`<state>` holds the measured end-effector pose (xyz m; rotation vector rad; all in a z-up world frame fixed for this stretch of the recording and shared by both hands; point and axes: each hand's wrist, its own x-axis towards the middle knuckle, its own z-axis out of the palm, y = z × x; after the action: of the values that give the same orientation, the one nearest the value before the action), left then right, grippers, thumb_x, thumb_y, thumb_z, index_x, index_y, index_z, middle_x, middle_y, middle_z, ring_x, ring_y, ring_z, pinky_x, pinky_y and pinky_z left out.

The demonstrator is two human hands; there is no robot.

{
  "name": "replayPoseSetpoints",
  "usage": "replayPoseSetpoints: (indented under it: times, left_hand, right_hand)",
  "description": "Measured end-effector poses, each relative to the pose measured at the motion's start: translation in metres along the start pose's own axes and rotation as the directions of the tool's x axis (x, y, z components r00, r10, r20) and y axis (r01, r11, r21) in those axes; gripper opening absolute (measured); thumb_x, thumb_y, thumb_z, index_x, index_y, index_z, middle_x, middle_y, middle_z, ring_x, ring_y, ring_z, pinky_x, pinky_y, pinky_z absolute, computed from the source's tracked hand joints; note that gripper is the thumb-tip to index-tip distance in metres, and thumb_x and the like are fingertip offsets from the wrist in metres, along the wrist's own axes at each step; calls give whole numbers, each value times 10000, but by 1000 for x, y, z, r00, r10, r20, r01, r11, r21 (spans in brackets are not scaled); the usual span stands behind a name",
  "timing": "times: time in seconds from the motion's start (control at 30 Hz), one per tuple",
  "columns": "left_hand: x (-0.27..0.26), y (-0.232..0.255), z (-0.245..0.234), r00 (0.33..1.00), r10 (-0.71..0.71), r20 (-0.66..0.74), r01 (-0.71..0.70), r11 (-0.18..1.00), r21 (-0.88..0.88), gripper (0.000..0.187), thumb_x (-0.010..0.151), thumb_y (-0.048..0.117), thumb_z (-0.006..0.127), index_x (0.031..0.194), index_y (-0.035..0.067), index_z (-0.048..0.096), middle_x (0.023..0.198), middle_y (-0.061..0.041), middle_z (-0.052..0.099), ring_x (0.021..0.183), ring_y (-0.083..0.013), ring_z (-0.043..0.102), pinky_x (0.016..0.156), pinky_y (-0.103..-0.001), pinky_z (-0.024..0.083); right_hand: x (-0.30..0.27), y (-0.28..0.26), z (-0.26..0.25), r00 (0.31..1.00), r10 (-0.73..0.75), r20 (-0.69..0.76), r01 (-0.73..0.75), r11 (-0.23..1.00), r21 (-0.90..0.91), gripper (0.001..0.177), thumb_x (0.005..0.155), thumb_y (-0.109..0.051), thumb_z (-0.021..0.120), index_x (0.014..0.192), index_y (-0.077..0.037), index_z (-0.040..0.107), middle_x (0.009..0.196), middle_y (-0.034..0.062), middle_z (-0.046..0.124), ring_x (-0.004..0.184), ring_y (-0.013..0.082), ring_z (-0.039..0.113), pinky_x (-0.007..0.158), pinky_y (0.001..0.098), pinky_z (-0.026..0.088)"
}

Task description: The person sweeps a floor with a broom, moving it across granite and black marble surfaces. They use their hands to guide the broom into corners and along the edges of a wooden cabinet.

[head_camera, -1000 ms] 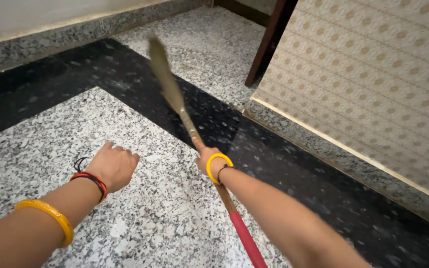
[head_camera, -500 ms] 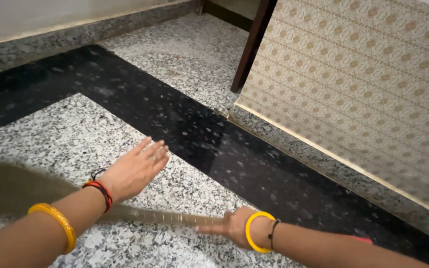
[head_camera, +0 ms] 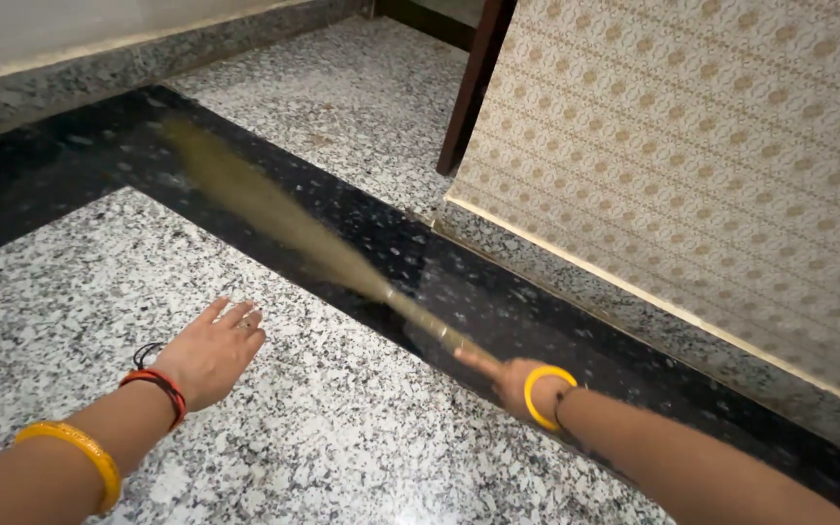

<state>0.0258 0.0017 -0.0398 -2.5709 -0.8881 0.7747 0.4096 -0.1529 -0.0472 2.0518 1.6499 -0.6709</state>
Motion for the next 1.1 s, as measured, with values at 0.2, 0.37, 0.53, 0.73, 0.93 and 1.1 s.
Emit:
replayPoseSetpoints:
  times: [0.2, 0.37, 0.53, 0.73, 0.93, 1.1]
  left_hand:
    - [-12, -3, -13, 999, -23, -32, 24, 1000, 20, 569, 1004, 123, 354, 1560, 39, 263, 1678, -149, 186, 1560, -293, 157, 1268, -478, 112]
    - [-14, -2, -29, 949, -41, -313, 35, 999, -26, 740, 880, 16, 378, 1572, -6, 116, 1695, -166, 126, 1519, -281, 164, 1225, -446, 144]
    - [8, 11, -31, 875, 48, -482, -22, 998, 59, 805, 832, -36, 341, 1602, 43, 119, 1705, -162, 103, 1563, -303, 86, 1230, -463, 100]
    - [-3, 26, -42, 967, 144, -211, -141, 990, 30, 596, 993, 80, 351, 1568, 15, 208, 1679, -159, 129, 1557, -296, 72, 1261, -468, 86]
    - [9, 14, 1, 988, 115, -98, -112, 993, 37, 612, 981, 36, 357, 1571, 33, 196, 1677, -161, 104, 1555, -306, 46, 1254, -487, 52]
    - [-13, -2, 1, 998, 50, -27, -50, 999, 5, 608, 986, 48, 361, 1573, 32, 206, 1679, -156, 117, 1560, -303, 65, 1259, -476, 70]
  right_hand:
    - [35, -18, -41, 918, -175, -356, 146, 984, -105, 762, 998, -278, 574, 1597, -513, 166, 954, 220, 700, 799, 374, 695, 743, 506, 584]
    - [-22, -75, -51, 887, -297, -354, 284, 955, -87, 690, 1013, -318, 543, 1585, -510, 210, 903, 181, 710, 730, 329, 709, 682, 456, 593]
    - [-51, -111, -32, 957, -287, 33, 288, 938, -192, 438, 1140, -458, 344, 1577, -483, 346, 901, 153, 721, 610, 195, 633, 499, 368, 522]
    - [-53, -125, -26, 908, -394, 142, 417, 817, -399, 931, 970, -12, 518, 1576, -606, 134, 1142, 169, 678, 583, 164, 575, 484, 320, 518]
    - [-1, -61, -13, 978, -198, 71, 210, 948, -238, 924, 1018, -42, 450, 1555, -669, 35, 1418, 197, 552, 584, 142, 584, 548, 307, 567]
    - [32, -33, -8, 989, -143, -27, 138, 980, -143, 874, 1019, -123, 489, 1594, -596, 30, 1229, 215, 692, 710, 235, 680, 637, 382, 585]
